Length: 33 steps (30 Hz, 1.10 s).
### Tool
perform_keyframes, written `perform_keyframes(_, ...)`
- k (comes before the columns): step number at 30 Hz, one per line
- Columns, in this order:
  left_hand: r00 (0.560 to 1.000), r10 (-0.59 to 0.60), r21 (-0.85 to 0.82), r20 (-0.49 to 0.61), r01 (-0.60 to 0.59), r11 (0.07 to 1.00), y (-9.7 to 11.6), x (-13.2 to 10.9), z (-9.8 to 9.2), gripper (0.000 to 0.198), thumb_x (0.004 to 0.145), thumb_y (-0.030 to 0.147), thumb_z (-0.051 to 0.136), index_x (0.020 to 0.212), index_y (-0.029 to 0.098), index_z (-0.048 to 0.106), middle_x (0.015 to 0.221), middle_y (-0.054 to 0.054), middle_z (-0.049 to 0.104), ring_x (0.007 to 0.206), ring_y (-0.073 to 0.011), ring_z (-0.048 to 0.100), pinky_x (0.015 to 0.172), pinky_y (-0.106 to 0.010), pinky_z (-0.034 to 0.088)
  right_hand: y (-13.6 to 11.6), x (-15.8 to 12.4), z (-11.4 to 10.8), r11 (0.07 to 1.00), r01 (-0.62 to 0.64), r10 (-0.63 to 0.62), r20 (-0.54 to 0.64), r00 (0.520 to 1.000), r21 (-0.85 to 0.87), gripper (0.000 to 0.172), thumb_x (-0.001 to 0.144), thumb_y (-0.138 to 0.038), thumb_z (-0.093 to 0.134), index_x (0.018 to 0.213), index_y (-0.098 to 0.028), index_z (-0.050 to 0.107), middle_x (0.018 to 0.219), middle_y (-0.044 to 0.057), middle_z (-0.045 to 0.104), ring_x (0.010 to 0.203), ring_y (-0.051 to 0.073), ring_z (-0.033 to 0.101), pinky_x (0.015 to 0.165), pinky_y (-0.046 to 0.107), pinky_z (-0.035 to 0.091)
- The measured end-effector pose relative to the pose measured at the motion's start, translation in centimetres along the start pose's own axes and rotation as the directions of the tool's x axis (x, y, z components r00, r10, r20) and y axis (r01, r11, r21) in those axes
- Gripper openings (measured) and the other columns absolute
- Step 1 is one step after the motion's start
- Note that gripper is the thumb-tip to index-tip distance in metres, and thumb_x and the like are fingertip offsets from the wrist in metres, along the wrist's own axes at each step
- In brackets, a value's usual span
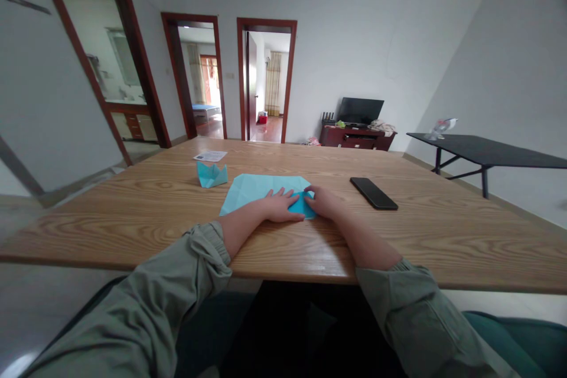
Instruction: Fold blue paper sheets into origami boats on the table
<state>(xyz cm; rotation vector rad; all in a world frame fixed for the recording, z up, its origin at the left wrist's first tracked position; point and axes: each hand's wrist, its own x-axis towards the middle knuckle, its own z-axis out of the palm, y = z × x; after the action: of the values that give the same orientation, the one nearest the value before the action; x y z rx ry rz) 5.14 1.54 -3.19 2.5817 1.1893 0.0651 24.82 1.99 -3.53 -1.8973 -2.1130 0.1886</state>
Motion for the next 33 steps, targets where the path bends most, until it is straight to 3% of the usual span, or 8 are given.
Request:
perform_keyframes(7, 0.997, -0.076, -0.007, -0.011, 0.076, 0.997, -0.9, -0.6, -0.8, 0.111, 0.059, 0.084, 0.053, 0.147, 0.018, 0.031, 0.154, -0.02, 0.017, 0.143, -0.0401, 0.013, 0.111, -0.059, 0.01, 0.8, 0.5, -0.6, 0.997, -0.076, 0.076, 0.022, 0.997, 0.017, 0.037, 0.087, -0.041, 0.049, 0.109, -0.02, 0.068, 0.103, 0.013, 0.07, 0.091, 0.026, 0.064, 0.077, 0.033, 0.045)
perform_keyframes(12, 0.998, -0.037, 0.028, -0.045, 0.039, 0.999, -0.1, -1.2, -1.3, 0.111, 0.059, 0.08, 0.058, 0.15, 0.025, 0.022, 0.152, -0.017, 0.027, 0.139, -0.0409, 0.024, 0.109, -0.061, 0.014, 0.6, 0.5, -0.9, 0.984, 0.031, -0.029, -0.01, 1.0, 0.175, 0.038, 0.088, -0.045, 0.047, 0.096, -0.017, 0.072, 0.092, 0.011, 0.071, 0.08, 0.022, 0.063, 0.07, 0.029, 0.045)
perform_keyframes(18, 0.981, 0.014, -0.011, -0.192, -0.016, 1.0, 0.3, -1.3, -1.8, 0.07, 0.079, 0.061, 0.05, 0.137, 0.024, 0.045, 0.126, -0.012, 0.061, 0.109, -0.0318, 0.059, 0.09, -0.04, 0.043, -0.4, 0.2, -1.1, 0.849, 0.081, -0.124, 0.048, 0.991, 0.522, 0.04, 0.09, -0.043, 0.044, 0.092, -0.014, 0.071, 0.09, 0.008, 0.072, 0.072, 0.017, 0.061, 0.066, 0.028, 0.047)
perform_keyframes(22, 0.931, -0.083, -0.046, -0.354, 0.071, 0.996, -0.3, -0.7, -2.2, 0.04, 0.087, 0.048, 0.042, 0.101, 0.019, 0.066, 0.107, -0.013, 0.069, 0.099, -0.0277, 0.062, 0.085, -0.036, 0.045, -0.7, 0.1, -0.8, 0.798, 0.111, -0.141, 0.004, 0.99, 0.592, 0.033, 0.087, -0.038, 0.051, 0.107, -0.018, 0.068, 0.105, 0.008, 0.069, 0.082, 0.018, 0.062, 0.076, 0.031, 0.05)
perform_keyframes(25, 0.863, -0.131, -0.265, -0.487, -0.003, 0.964, -0.8, -0.3, -2.8, 0.034, 0.088, 0.042, 0.043, 0.086, 0.017, 0.066, 0.097, -0.011, 0.07, 0.093, -0.024, 0.062, 0.086, -0.035, 0.045, -0.7, 0.2, -0.6, 0.762, 0.077, -0.032, -0.082, 0.996, 0.643, 0.049, 0.078, -0.035, 0.064, 0.125, -0.022, 0.058, 0.115, 0.009, 0.065, 0.09, 0.018, 0.062, 0.081, 0.032, 0.05)
perform_keyframes(28, 0.795, -0.261, -0.645, -0.547, -0.203, 0.737, -1.0, 0.0, -3.3, 0.034, 0.088, 0.044, 0.047, 0.087, 0.015, 0.065, 0.093, -0.009, 0.07, 0.084, -0.0205, 0.063, 0.081, -0.034, 0.048, -0.5, 0.2, -1.2, 0.575, -0.017, 0.116, -0.061, 0.991, 0.818, 0.068, 0.074, -0.037, 0.069, 0.136, -0.025, 0.044, 0.117, 0.009, 0.064, 0.089, 0.019, 0.064, 0.075, 0.031, 0.053)
perform_keyframes(31, 0.805, -0.386, -0.882, -0.451, -0.338, 0.328, -1.0, 0.0, -3.7, 0.035, 0.085, 0.048, 0.053, 0.098, 0.017, 0.063, 0.086, -0.006, 0.069, 0.072, -0.0172, 0.063, 0.071, -0.031, 0.052, -0.3, 0.1, -2.2, 0.345, 0.003, 0.109, -0.043, 0.993, 0.939, 0.056, 0.08, -0.044, 0.062, 0.13, -0.026, 0.048, 0.109, 0.006, 0.068, 0.086, 0.018, 0.066, 0.073, 0.031, 0.055)
perform_keyframes(33, 0.825, -0.422, -0.926, -0.376, -0.343, 0.156, -1.0, -0.1, -3.8, 0.035, 0.083, 0.048, 0.057, 0.103, 0.019, 0.061, 0.084, -0.003, 0.069, 0.068, -0.0161, 0.063, 0.067, -0.03, 0.052, -0.5, -0.1, -2.8, 0.342, 0.038, 0.088, -0.072, 0.993, 0.939, 0.047, 0.084, -0.05, 0.054, 0.124, -0.024, 0.053, 0.107, 0.006, 0.069, 0.088, 0.019, 0.067, 0.075, 0.031, 0.055)
